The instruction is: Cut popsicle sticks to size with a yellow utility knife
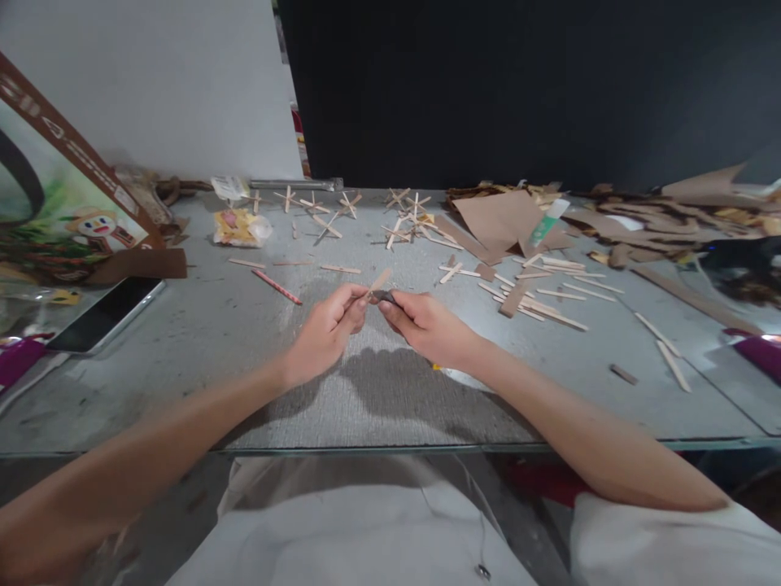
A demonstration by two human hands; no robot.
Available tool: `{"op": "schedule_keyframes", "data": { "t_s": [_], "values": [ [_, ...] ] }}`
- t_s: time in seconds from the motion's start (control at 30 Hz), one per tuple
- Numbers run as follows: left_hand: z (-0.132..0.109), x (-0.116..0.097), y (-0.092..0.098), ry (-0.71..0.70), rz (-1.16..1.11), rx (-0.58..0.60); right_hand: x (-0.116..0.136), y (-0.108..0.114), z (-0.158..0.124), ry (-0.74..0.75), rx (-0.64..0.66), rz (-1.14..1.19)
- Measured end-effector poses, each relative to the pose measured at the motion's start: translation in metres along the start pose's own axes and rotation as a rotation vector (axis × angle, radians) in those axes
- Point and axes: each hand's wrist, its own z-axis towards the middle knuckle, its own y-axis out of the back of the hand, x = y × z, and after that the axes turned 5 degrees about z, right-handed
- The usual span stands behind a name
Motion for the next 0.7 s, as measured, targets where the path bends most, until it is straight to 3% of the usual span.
{"op": "schedule_keyframes", "data": {
  "t_s": [0.3,0.7],
  "values": [
    [-0.002,-0.003,0.003,-0.016,0.145,0.087,-0.004,0.003,0.002,0.010,0.059,0.048],
    [-0.003,-0.001,-0.009,0.002,0.075,-0.025,-0.001,-0.015,0.001,-0.225,0.061,0.413]
  ]
}}
